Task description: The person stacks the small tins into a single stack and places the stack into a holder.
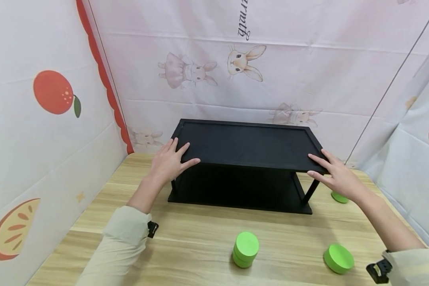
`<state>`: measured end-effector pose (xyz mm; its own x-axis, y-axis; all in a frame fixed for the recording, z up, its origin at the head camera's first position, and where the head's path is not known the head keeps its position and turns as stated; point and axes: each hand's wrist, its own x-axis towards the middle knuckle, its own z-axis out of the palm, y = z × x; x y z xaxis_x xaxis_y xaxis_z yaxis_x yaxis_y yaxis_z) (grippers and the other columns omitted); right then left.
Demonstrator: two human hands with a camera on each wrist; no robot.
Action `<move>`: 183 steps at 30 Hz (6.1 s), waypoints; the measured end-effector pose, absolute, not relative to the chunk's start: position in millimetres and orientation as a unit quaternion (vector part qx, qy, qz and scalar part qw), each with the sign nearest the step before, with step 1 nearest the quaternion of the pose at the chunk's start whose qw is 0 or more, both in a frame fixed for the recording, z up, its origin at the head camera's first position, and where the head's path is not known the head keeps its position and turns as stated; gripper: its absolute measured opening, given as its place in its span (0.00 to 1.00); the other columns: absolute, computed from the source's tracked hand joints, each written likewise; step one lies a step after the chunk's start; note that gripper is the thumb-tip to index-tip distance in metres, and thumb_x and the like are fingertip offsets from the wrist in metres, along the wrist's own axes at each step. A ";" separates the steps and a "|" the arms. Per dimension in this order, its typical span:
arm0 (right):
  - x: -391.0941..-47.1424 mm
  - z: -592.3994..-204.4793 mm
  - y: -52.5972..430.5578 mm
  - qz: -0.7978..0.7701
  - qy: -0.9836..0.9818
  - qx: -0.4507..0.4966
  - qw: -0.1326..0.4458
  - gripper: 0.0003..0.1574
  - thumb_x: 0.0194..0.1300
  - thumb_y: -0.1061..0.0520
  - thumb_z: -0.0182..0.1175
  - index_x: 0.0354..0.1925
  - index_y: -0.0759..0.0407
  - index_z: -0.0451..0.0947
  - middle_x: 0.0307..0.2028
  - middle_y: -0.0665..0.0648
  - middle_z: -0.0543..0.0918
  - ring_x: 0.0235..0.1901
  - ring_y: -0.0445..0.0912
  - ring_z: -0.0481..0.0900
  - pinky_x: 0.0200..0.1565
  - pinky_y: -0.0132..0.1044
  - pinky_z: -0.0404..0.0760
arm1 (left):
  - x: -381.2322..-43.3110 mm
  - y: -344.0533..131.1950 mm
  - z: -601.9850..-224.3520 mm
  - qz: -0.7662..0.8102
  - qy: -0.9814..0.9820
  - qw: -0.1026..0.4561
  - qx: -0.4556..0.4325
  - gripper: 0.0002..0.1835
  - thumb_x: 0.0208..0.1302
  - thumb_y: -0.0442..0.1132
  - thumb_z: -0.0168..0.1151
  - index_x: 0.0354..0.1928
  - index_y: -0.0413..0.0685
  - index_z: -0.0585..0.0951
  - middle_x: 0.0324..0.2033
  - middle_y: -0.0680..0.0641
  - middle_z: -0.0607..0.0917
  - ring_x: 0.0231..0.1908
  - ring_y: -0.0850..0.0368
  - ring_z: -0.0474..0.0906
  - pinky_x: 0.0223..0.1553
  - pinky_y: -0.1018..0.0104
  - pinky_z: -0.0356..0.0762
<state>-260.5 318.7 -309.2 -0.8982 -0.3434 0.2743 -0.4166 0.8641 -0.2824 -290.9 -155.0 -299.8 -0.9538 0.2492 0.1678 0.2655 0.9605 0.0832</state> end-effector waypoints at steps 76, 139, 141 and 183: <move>-268.9 -303.2 334.2 0.154 -0.968 0.185 0.072 0.39 0.65 0.41 0.53 0.68 0.57 0.57 0.66 0.72 0.47 0.62 0.71 0.48 0.53 0.70 0.52 | -304.3 -142.3 -300.7 -0.064 -0.986 0.081 -0.134 0.45 0.58 0.74 0.37 0.69 0.53 0.58 0.67 0.34 0.50 0.67 0.42 0.42 0.66 0.52 0.41; -106.1 -389.5 347.2 0.345 -0.929 0.101 0.086 0.27 0.62 0.58 0.60 0.59 0.57 0.70 0.51 0.36 0.72 0.49 0.21 0.62 0.43 0.14 0.64 | -199.8 -82.0 -405.3 -0.508 -0.739 -0.228 -0.380 0.33 0.55 0.40 0.67 0.63 0.55 0.67 0.59 0.51 0.71 0.58 0.55 0.66 0.60 0.61 0.61; -105.8 -393.0 348.9 0.348 -0.929 0.098 0.075 0.26 0.63 0.57 0.60 0.59 0.57 0.69 0.51 0.36 0.71 0.49 0.20 0.61 0.42 0.14 0.64 | -199.9 -79.9 -407.8 -0.502 -0.735 -0.236 -0.389 0.34 0.55 0.41 0.67 0.64 0.53 0.66 0.59 0.49 0.70 0.58 0.54 0.65 0.60 0.62 0.62; -116.8 -438.1 375.3 0.444 -0.858 0.255 -0.026 0.36 0.53 0.70 0.63 0.59 0.72 0.61 0.54 0.35 0.68 0.51 0.28 0.67 0.46 0.19 0.69 | -195.8 -62.1 -428.6 -0.543 -0.685 -0.302 -0.381 0.32 0.49 0.29 0.69 0.58 0.46 0.70 0.50 0.57 0.75 0.53 0.63 0.69 0.53 0.72 0.68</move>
<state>-116.8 375.3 -438.1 -0.8687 -0.4606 0.1823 -0.4147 0.4751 -0.7760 -195.8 -62.1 -428.6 -0.5268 0.8500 0.0007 0.1950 0.1201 0.9734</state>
